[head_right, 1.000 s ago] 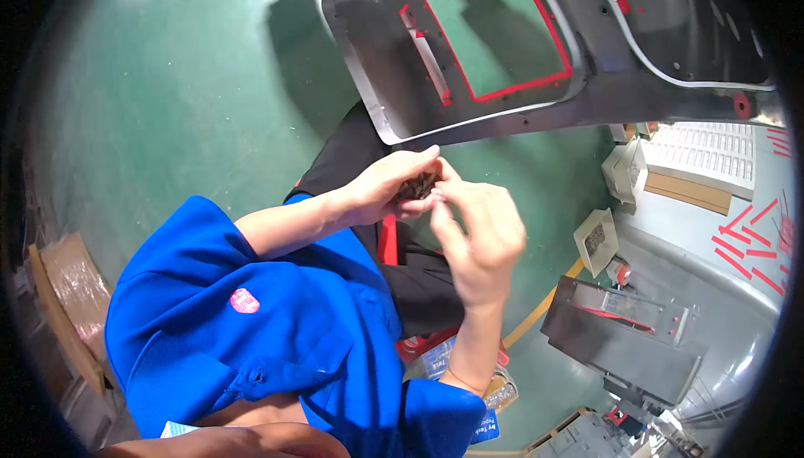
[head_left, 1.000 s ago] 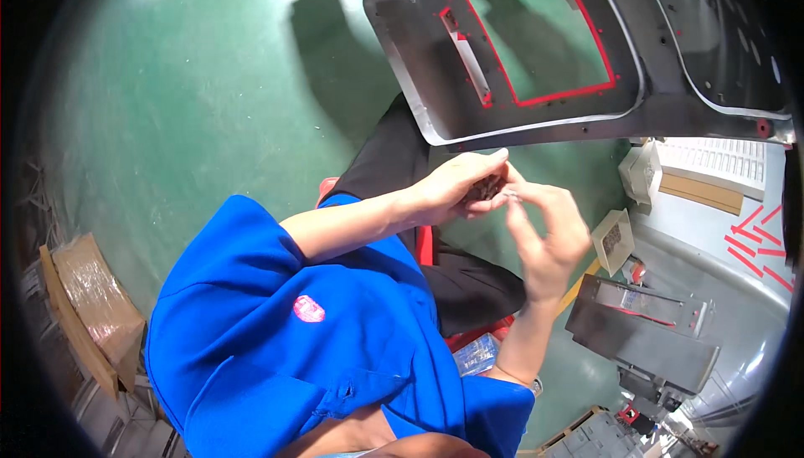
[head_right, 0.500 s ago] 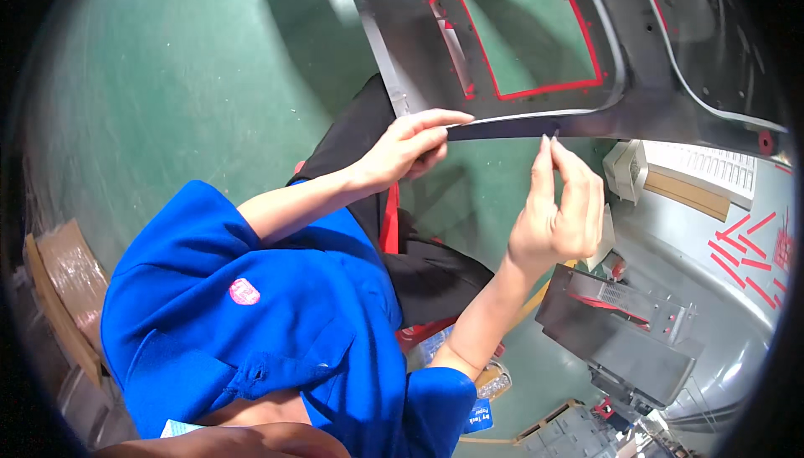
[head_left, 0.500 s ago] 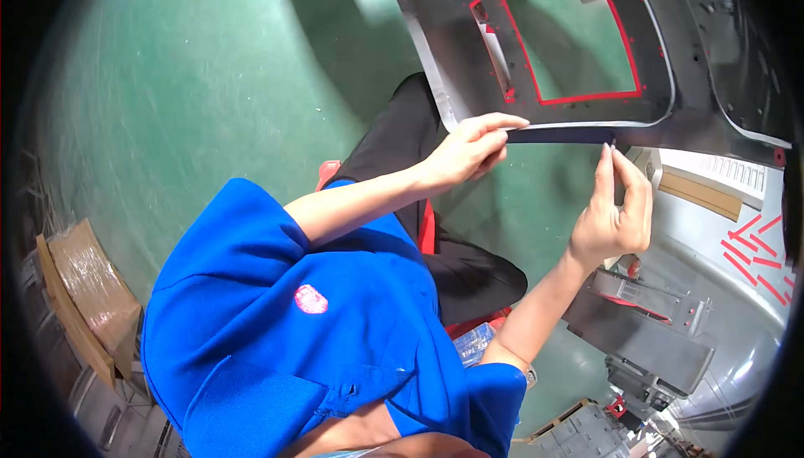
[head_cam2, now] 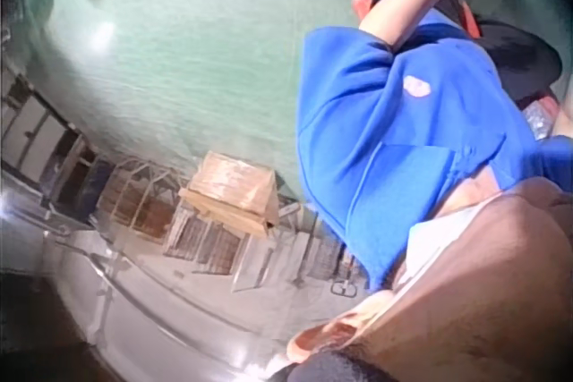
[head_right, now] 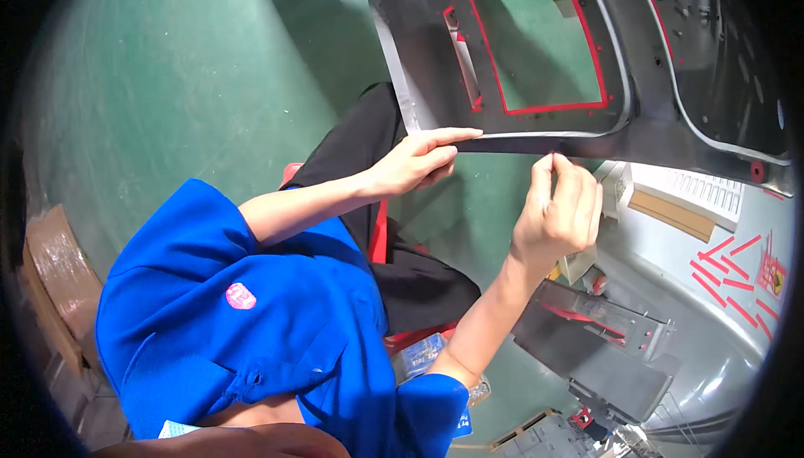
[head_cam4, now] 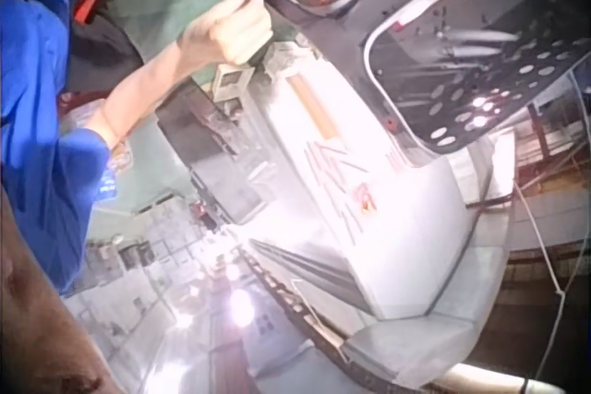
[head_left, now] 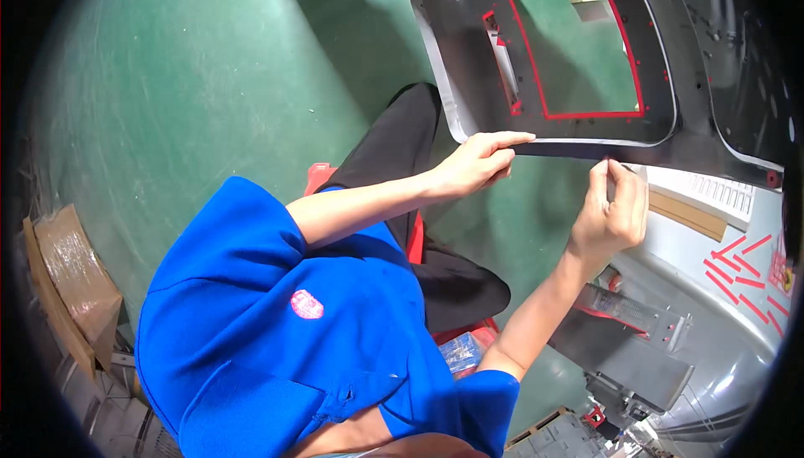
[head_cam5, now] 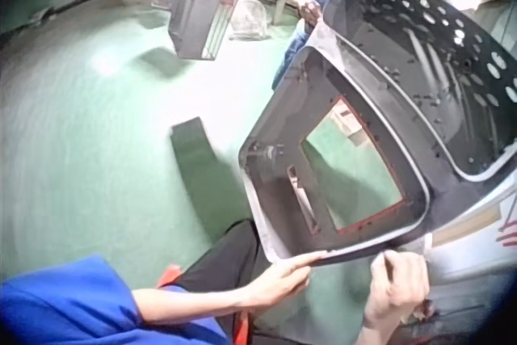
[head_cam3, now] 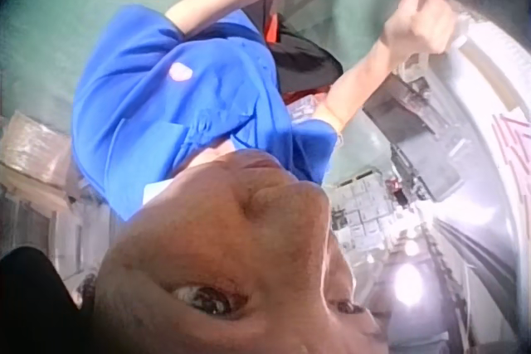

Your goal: Installing small black clips onto the frame of a metal enclosure housing.

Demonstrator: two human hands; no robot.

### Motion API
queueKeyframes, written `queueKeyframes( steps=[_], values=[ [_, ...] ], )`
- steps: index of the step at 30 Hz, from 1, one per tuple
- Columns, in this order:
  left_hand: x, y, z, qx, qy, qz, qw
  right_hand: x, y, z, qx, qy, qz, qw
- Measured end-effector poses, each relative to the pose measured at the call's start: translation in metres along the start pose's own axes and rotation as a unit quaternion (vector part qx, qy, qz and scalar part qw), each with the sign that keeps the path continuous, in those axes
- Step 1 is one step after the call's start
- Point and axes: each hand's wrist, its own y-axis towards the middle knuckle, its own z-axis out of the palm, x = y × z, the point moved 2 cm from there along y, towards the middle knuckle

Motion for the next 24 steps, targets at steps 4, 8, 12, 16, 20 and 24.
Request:
queueKeyframes(
  steps=[4, 8, 12, 16, 20, 24],
  values=[
    [0.0, 0.005, -0.003, 0.011, -0.014, 0.024, 1.0, 0.0, 0.01, 0.003, 0.036, -0.018, -0.002, 0.999],
    [-0.006, 0.003, -0.002, 0.002, -0.03, 0.043, 0.999, -0.007, 0.018, 0.001, 0.048, -0.002, 0.031, 0.998],
    [-0.017, -0.01, 0.006, -0.013, -0.131, 0.057, 0.99, 0.015, 0.007, -0.009, 0.1, 0.227, 0.091, 0.965],
    [-0.02, -0.014, 0.013, -0.002, -0.181, 0.062, 0.982, 0.051, -0.01, 0.004, 0.272, 0.242, 0.039, 0.931],
    [-0.013, -0.022, 0.016, -0.004, -0.19, 0.017, 0.982, 0.058, -0.017, 0.004, 0.3, 0.216, -0.008, 0.929],
    [0.0, -0.032, 0.024, 0.008, -0.239, -0.027, 0.971, 0.064, -0.03, 0.001, 0.337, 0.197, -0.051, 0.919]
  ],
)
